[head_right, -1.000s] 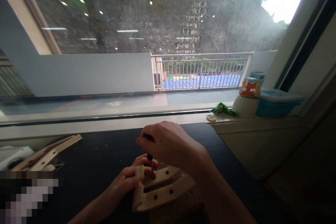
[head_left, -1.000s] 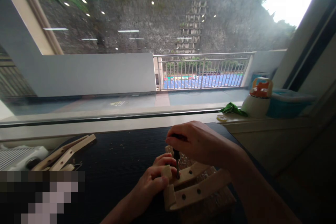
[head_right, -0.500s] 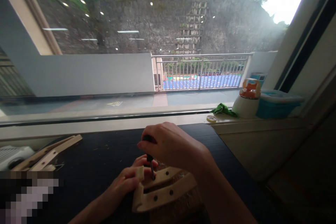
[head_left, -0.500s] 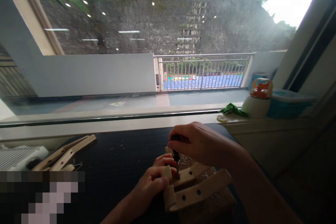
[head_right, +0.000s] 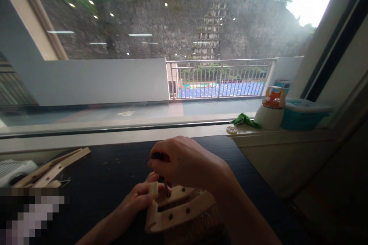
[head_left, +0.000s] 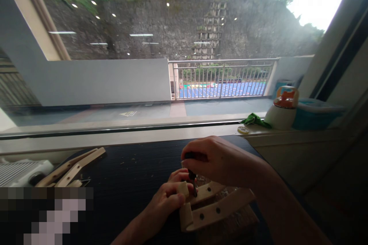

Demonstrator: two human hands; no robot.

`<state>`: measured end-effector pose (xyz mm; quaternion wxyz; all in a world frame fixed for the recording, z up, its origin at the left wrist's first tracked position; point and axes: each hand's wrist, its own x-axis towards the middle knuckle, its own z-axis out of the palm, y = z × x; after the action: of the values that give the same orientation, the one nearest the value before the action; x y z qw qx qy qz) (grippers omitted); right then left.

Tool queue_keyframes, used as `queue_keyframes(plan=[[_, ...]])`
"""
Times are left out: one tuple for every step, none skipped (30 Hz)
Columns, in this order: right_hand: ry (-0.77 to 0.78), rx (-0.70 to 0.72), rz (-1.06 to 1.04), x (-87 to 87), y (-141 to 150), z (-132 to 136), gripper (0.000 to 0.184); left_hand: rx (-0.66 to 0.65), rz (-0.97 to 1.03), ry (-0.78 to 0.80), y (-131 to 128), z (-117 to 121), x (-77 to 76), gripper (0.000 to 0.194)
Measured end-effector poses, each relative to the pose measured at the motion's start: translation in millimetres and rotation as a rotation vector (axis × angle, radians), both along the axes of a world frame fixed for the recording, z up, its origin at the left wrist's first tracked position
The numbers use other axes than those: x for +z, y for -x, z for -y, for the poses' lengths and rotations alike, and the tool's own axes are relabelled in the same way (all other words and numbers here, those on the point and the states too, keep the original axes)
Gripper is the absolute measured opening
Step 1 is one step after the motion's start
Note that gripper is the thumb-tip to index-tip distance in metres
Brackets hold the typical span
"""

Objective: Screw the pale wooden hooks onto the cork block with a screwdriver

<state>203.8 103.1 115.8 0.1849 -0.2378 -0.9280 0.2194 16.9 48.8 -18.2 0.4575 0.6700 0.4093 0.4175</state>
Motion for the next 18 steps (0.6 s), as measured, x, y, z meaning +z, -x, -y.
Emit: queue_keyframes(plan=[[0.015,-0.002,0.003,-0.3,-0.2,-0.7,0.016,-0.001,0.007,-0.003,-0.1,-0.3,-0.2,0.038],[0.02,-0.01,0.004,-0.9,-0.2,-1.5,0.017,-0.004,0.014,-0.006,-0.1,-0.5,-0.6,0.038],[0.016,-0.026,0.005,-1.6,0.0,-2.5,0.019,-0.01,0.021,-0.01,-0.1,-0.8,-1.1,0.038],[0.004,-0.044,0.003,-2.5,0.5,-3.6,0.02,-0.017,0.025,-0.013,0.0,-1.1,-1.7,0.039],[-0.012,-0.063,0.001,-3.5,1.1,-4.7,0.021,-0.022,0.029,-0.015,0.2,-1.4,-2.5,0.041],[-0.031,-0.082,-0.001,-4.3,1.7,-5.6,0.022,-0.024,0.029,-0.015,0.5,-1.7,-3.2,0.042],[-0.049,-0.096,-0.001,-5.0,2.2,-6.3,0.023,-0.023,0.029,-0.013,0.8,-2.0,-3.9,0.042],[-0.063,-0.106,-0.001,-5.3,2.5,-6.5,0.024,-0.02,0.028,-0.01,1.1,-2.2,-4.6,0.042],[-0.074,-0.115,-0.004,-5.2,2.5,-6.2,0.024,-0.018,0.027,-0.007,1.3,-2.4,-5.0,0.042],[-0.084,-0.124,-0.012,-4.7,2.1,-5.5,0.023,-0.018,0.026,-0.005,1.5,-2.5,-5.3,0.041],[-0.093,-0.132,-0.022,-3.8,1.5,-4.5,0.021,-0.017,0.022,-0.004,1.6,-2.5,-5.5,0.04],[-0.1,-0.135,-0.032,-2.6,0.8,-3.3,0.019,-0.014,0.017,-0.005,1.7,-2.5,-5.5,0.039],[-0.105,-0.131,-0.039,-1.4,0.0,-2.1,0.018,-0.011,0.015,-0.008,1.7,-2.3,-5.5,0.038],[-0.109,-0.123,-0.042,-0.1,-0.7,-1.0,0.018,-0.011,0.014,-0.01,1.7,-2.2,-5.6,0.037],[-0.108,-0.11,-0.04,1.0,-1.3,-0.2,0.018,-0.011,0.015,-0.013,1.7,-2.1,-5.7,0.037],[-0.103,-0.095,-0.036,1.9,-1.7,0.2,0.016,-0.01,0.018,-0.015,1.7,-2.1,-6.0,0.036],[-0.096,-0.088,-0.036,2.4,-1.8,0.3,0.015,-0.01,0.023,-0.015,1.8,-2.1,-6.4,0.036],[-0.09,-0.09,-0.041,2.6,-1.8,-0.1,0.013,-0.009,0.026,-0.013,1.8,-2.2,-6.9,0.036]])
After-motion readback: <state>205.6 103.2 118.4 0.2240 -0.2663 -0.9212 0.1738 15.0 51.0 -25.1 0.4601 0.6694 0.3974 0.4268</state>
